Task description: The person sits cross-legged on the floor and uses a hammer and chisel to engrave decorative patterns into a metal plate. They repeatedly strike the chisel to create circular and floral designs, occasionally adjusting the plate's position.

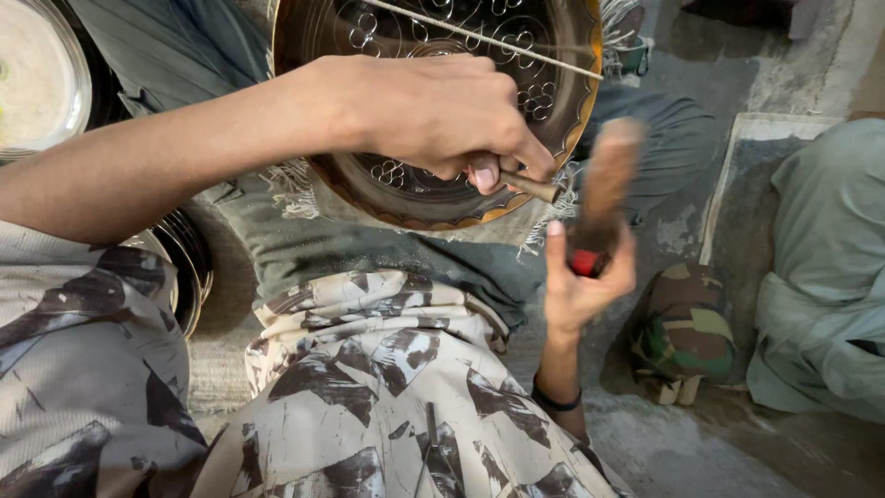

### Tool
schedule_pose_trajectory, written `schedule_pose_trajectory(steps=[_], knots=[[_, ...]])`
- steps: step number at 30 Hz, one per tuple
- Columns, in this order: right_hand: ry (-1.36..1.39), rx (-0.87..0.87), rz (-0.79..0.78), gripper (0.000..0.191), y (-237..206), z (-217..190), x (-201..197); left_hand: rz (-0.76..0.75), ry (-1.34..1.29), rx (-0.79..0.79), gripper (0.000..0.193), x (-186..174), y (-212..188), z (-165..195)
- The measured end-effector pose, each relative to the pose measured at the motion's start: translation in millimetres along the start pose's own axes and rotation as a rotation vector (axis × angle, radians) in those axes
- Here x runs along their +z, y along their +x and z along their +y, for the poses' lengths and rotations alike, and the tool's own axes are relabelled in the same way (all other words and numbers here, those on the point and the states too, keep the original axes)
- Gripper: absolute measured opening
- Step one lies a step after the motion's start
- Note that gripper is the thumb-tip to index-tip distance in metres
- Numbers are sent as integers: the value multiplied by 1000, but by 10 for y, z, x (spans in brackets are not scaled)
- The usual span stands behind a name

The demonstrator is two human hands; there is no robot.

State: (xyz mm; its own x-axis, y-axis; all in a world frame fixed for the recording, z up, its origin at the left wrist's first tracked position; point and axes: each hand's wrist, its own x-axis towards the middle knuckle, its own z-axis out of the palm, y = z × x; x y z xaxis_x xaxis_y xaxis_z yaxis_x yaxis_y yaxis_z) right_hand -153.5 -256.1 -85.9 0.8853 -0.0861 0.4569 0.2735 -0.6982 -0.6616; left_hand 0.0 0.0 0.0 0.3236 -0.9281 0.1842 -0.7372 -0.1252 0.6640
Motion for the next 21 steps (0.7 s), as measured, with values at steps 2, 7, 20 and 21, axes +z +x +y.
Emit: schedule_pose_trajectory(steps=[2, 7, 20, 21], knots=[[506, 389, 77, 60, -100, -84, 40, -25, 31, -4, 22, 1, -24, 44], [150, 99, 50, 56, -136, -197, 79, -19, 11, -16, 23, -11, -177, 167], [-241, -277, -154, 71, 280, -178, -451, 173, 167, -86, 47, 118, -82, 311], [43, -61, -71, 73, 335, -200, -424, 207, 172, -85, 47, 103, -68, 315]])
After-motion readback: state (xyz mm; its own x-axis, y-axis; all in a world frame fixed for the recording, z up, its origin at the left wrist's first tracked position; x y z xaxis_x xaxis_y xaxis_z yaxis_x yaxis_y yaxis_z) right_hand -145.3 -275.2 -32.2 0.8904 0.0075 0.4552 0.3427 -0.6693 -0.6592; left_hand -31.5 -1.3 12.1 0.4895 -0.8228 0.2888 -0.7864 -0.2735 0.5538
